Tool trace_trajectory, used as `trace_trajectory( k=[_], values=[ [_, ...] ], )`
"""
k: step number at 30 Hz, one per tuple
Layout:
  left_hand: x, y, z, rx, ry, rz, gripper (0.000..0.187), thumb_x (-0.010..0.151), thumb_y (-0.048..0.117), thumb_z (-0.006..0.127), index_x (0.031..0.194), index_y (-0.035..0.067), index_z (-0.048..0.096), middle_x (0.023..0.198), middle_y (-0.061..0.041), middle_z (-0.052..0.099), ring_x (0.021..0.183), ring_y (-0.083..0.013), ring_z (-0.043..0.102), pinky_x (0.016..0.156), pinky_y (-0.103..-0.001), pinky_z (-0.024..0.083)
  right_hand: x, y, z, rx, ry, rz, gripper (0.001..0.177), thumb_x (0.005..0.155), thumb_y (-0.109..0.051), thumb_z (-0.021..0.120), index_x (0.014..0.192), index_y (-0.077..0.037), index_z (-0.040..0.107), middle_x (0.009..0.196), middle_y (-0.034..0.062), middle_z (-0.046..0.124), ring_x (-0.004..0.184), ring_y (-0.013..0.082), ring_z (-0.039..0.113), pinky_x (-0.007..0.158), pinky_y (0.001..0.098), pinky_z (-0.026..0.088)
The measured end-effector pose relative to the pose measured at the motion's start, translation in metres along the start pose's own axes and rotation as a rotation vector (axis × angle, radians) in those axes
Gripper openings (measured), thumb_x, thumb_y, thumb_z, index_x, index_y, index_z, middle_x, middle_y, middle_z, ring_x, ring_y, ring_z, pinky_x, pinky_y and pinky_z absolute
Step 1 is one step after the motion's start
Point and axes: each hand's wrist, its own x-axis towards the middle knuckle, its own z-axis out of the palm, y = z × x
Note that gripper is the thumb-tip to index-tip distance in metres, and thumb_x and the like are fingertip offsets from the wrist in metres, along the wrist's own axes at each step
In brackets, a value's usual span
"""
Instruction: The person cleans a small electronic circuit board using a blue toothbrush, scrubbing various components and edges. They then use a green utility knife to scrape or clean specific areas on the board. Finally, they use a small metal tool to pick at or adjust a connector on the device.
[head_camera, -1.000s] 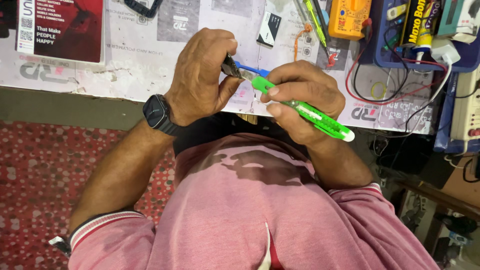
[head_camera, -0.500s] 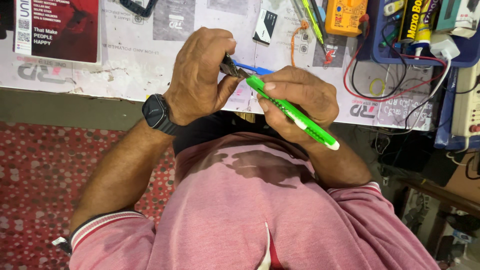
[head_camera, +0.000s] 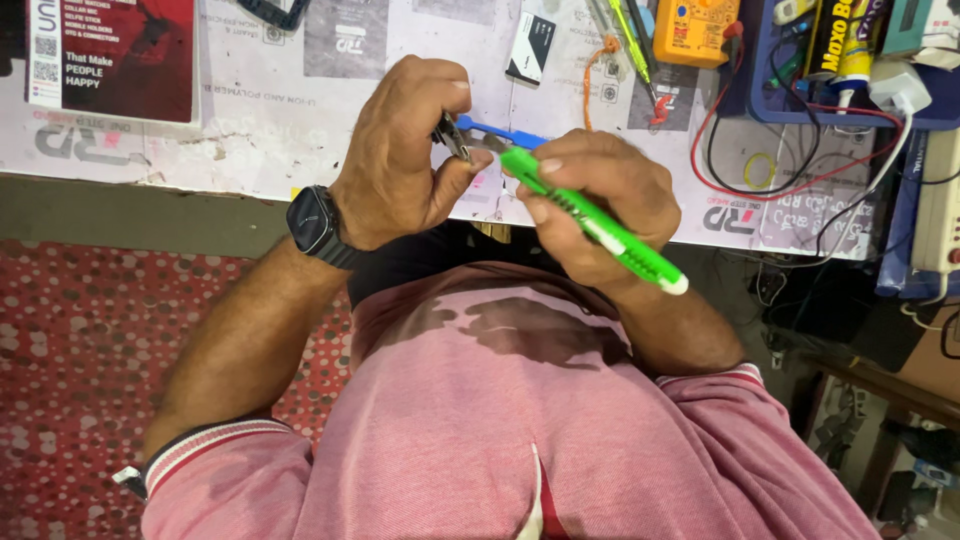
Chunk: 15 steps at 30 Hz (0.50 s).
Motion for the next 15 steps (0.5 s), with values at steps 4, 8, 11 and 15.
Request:
trace_trajectory(
  k=[4, 8, 11, 15],
  values=[
    [-0.003, 0.006, -0.007, -0.031, -0.017, -0.008, 0.053, 0.111, 0.019, 0.075, 0.143, 0.005, 0.036, 0.124, -0.018, 0.056, 0.097, -0.0292, 0.059, 0.083, -0.041, 0.052, -0.008, 0.003, 0.008, 0.148, 0.025, 0.087, 0.029, 0.109, -0.014, 0.065, 0.135, -0.005, 0.054, 0.114, 0.0213, 0.072, 0.091, 0.023, 0.073, 0.083, 0.0334, 0.063],
    [-0.007, 0.007, -0.014, -0.011, -0.02, 0.001, 0.053, 0.112, 0.019, 0.075, 0.144, 0.006, 0.035, 0.124, -0.019, 0.055, 0.098, -0.0302, 0.058, 0.084, -0.042, 0.051, -0.007, 0.011, 0.011, 0.097, -0.007, 0.026, 0.033, 0.11, -0.017, 0.067, 0.136, -0.006, 0.053, 0.112, 0.0215, 0.073, 0.089, 0.0244, 0.072, 0.082, 0.0341, 0.061],
    [-0.007, 0.008, -0.017, 0.003, -0.001, 0.005, 0.053, 0.109, 0.02, 0.076, 0.141, 0.006, 0.037, 0.126, -0.019, 0.055, 0.096, -0.0307, 0.057, 0.082, -0.043, 0.051, -0.006, 0.013, 0.013, 0.082, -0.003, -0.009, 0.034, 0.109, -0.019, 0.066, 0.137, -0.007, 0.051, 0.113, 0.0225, 0.072, 0.088, 0.0247, 0.072, 0.081, 0.0346, 0.061],
    [-0.009, 0.01, -0.018, 0.007, 0.003, 0.01, 0.053, 0.11, 0.02, 0.076, 0.142, 0.005, 0.037, 0.126, -0.019, 0.056, 0.096, -0.0287, 0.057, 0.083, -0.042, 0.051, -0.01, 0.011, 0.001, 0.113, 0.098, -0.003, 0.03, 0.111, -0.023, 0.059, 0.137, -0.009, 0.05, 0.111, 0.0253, 0.071, 0.088, 0.0274, 0.072, 0.08, 0.0368, 0.063]
  ],
)
